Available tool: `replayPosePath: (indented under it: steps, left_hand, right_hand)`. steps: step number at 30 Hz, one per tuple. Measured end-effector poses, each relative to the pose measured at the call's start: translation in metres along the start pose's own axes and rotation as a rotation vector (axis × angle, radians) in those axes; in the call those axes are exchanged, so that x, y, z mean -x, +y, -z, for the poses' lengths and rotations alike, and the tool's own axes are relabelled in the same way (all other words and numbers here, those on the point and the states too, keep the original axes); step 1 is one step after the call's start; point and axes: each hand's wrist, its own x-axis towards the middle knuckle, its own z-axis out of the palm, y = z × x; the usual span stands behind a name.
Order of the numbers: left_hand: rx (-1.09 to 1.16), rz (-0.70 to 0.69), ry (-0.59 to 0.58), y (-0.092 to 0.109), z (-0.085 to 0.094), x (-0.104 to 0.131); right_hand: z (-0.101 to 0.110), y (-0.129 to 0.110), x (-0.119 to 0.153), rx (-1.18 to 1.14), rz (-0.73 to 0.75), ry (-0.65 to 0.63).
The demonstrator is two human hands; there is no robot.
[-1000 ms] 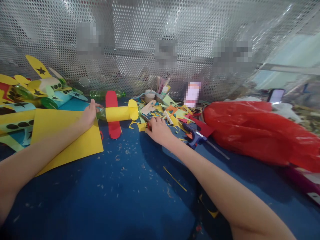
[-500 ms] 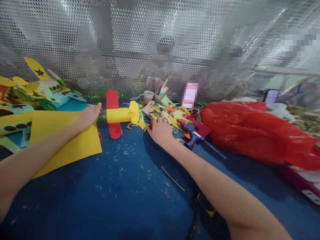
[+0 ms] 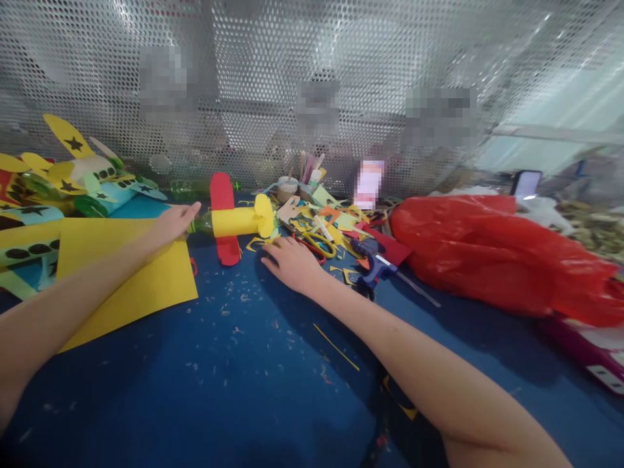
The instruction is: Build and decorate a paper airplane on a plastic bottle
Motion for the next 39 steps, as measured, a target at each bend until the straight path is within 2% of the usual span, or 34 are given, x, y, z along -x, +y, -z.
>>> replayPosePath:
  steps: [7,12,22,39]
  left_hand:
    - [0.352,0.099,-0.024,-0.004,-0.010,-0.006]
    - [0.478,0.137,-0.039,-0.008,-0.013,-0.010]
    - [0.400,0.089,0.001,-0.013,-0.004,-0.006]
    - [0.237,0.017,0.032,-0.019,0.000,-0.009]
  right_hand:
    - [-0.004,0.005,-0.002,0.075,-0.113,-0.013]
    - [-0.004,0.003,0.000,0.082,-0.154,-0.025]
    - [-0.008,0.005,0.001,0.030,-0.128,0.010]
    - [-0.004,0.003,0.000,0.005,-0.121,-0.023]
